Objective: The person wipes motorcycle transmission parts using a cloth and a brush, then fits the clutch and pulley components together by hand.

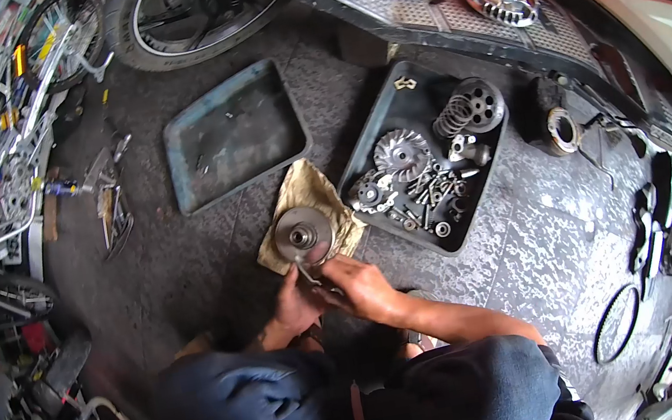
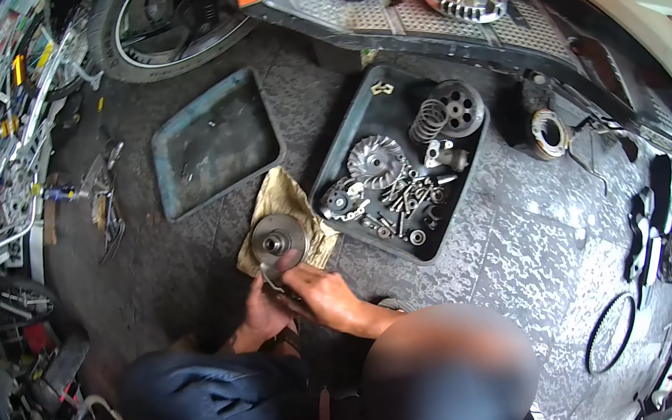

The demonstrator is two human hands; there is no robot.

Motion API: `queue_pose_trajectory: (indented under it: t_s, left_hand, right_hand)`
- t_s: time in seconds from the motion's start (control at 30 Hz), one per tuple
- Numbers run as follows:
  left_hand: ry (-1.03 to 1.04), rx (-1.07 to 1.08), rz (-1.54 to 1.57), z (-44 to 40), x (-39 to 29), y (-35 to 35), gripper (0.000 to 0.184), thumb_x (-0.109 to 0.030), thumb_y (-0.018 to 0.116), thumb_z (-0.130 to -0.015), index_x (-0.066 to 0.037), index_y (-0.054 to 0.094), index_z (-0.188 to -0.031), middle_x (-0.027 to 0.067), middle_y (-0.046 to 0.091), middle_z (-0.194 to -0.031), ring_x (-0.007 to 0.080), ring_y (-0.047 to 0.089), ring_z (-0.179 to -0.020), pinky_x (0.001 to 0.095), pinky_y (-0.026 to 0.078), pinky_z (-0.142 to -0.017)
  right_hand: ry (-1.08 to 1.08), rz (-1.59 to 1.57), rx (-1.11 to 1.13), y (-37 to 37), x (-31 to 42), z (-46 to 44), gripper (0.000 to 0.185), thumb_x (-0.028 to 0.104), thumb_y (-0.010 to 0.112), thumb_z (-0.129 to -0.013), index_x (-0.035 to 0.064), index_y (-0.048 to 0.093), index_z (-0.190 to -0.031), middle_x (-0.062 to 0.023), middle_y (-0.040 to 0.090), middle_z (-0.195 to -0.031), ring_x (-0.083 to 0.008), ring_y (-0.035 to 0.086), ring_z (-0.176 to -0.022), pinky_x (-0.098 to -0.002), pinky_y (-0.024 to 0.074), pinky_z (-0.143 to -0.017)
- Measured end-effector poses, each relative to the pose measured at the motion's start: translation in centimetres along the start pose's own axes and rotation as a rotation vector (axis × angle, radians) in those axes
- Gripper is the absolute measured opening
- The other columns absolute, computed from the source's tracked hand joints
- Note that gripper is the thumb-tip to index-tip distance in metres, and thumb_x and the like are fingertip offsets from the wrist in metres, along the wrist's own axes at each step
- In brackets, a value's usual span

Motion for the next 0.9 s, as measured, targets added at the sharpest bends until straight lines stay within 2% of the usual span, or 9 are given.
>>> queue_pose_trajectory:
  t_s: [0.13, 0.2, 0.33, 0.37, 0.47, 0.57, 0.7, 0.8, 0.9]
  left_hand:
    - [0.031, -0.072, 0.264, 0.5, -2.3, -0.7, 0.059, -0.051, 0.038, -0.095, -0.014, 0.036, -0.142, 0.0067, 0.046, -0.137, 0.0245, 0.051, -0.118, 0.0441, 0.045, -0.096]
    - [0.066, -0.11, 0.157, -0.3, -2.6, -3.5, 0.056, -0.048, 0.039, -0.095, -0.014, 0.038, -0.14, 0.007, 0.05, -0.131, 0.0245, 0.053, -0.115, 0.0433, 0.046, -0.093]
    - [0.081, -0.156, 0.214, 0.3, -4.0, -6.8, 0.045, -0.043, 0.039, -0.096, -0.015, 0.045, -0.132, 0.0075, 0.059, -0.113, 0.0252, 0.058, -0.1, 0.0438, 0.049, -0.08]
    - [0.142, -0.234, 0.154, 0.6, -5.0, -6.6, 0.044, -0.042, 0.039, -0.097, -0.014, 0.046, -0.13, 0.0075, 0.059, -0.111, 0.025, 0.058, -0.097, 0.043, 0.049, -0.077]
    - [0.177, -0.257, 0.127, 0.7, -5.6, -8.5, 0.045, -0.046, 0.038, -0.096, -0.014, 0.049, -0.126, 0.0067, 0.06, -0.107, 0.0241, 0.058, -0.093, 0.04, 0.047, -0.07]
    - [0.157, -0.258, 0.129, 0.7, -5.3, -9.2, 0.043, -0.046, 0.037, -0.097, -0.014, 0.05, -0.123, 0.0064, 0.06, -0.107, 0.0234, 0.058, -0.093, 0.0384, 0.047, -0.068]
    - [0.162, -0.305, -0.012, 0.7, -4.5, -10.5, 0.037, -0.042, 0.038, -0.098, -0.015, 0.051, -0.12, 0.0058, 0.06, -0.107, 0.0221, 0.059, -0.091, 0.0351, 0.049, -0.064]
    - [0.177, -0.367, -0.071, 0.7, -4.3, -12.6, 0.033, -0.037, 0.041, -0.098, -0.013, 0.052, -0.118, 0.0045, 0.062, -0.101, 0.0193, 0.062, -0.086, 0.0348, 0.05, -0.061]
    - [0.204, -0.437, -0.065, 1.3, -4.7, -12.8, 0.032, -0.036, 0.044, -0.097, -0.012, 0.054, -0.114, 0.006, 0.063, -0.098, 0.0165, 0.062, -0.08, 0.0363, 0.051, -0.058]
  right_hand:
    - [0.006, 0.124, 0.171, 2.6, -1.0, -1.6, 0.03, 0.016, 0.065, -0.08, 0.0046, 0.051, -0.104, -0.014, 0.055, -0.096, -0.0323, 0.055, -0.095, -0.0401, 0.0501, -0.075]
    - [-0.123, 0.13, 0.232, 3.8, -0.7, -1.9, 0.038, 0.018, 0.067, -0.079, 0.0044, 0.051, -0.111, -0.015, 0.051, -0.103, -0.0339, 0.051, -0.101, -0.0411, 0.0464, -0.084]
    - [0.152, 0.22, -0.103, 1.3, -4.2, -3.8, 0.059, 0.027, 0.069, -0.079, 0.0049, 0.044, -0.127, -0.0182, 0.047, -0.114, -0.037, 0.046, -0.108, -0.0434, 0.0433, -0.09]
    - [0.189, 0.286, -0.04, 1.5, -5.0, -4.2, 0.065, 0.027, 0.07, -0.079, 0.0045, 0.04, -0.131, -0.019, 0.045, -0.116, -0.0365, 0.044, -0.11, -0.0434, 0.0441, -0.09]
    - [0.227, 0.375, 0.206, 5.6, -9.2, -3.9, 0.064, 0.009, 0.065, -0.071, 0.0061, 0.042, -0.131, -0.0164, 0.047, -0.12, -0.0344, 0.042, -0.12, -0.0428, 0.044, -0.094]
    - [0.164, 0.508, 0.192, 6.8, -9.5, -4.3, 0.041, 0.009, 0.054, -0.078, 0.006, 0.049, -0.119, -0.0121, 0.051, -0.118, -0.0289, 0.046, -0.116, -0.0366, 0.0487, -0.087]
    - [0.112, 0.504, 0.183, 6.5, -9.2, -4.5, 0.041, 0.009, 0.057, -0.075, 0.0056, 0.05, -0.115, -0.0119, 0.052, -0.116, -0.0302, 0.046, -0.115, -0.0384, 0.0488, -0.086]
    - [0.091, 0.262, 0.023, 3.9, -7.4, -3.4, 0.045, 0.015, 0.069, -0.076, 0.0027, 0.05, -0.114, -0.0135, 0.055, -0.106, -0.0323, 0.05, -0.108, -0.0407, 0.0476, -0.084]
    - [0.224, 0.075, -0.102, 0.4, -4.5, -1.9, 0.043, 0.029, 0.067, -0.084, -0.0005, 0.053, -0.112, -0.0182, 0.055, -0.106, -0.0365, 0.051, -0.104, -0.0412, 0.0465, -0.086]
Point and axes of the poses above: each hand's wrist, its own z-axis away from the middle knuckle, its own y-axis out of the palm, x = y × z, the point moved 8 cm from there along -z, towards the middle knuckle
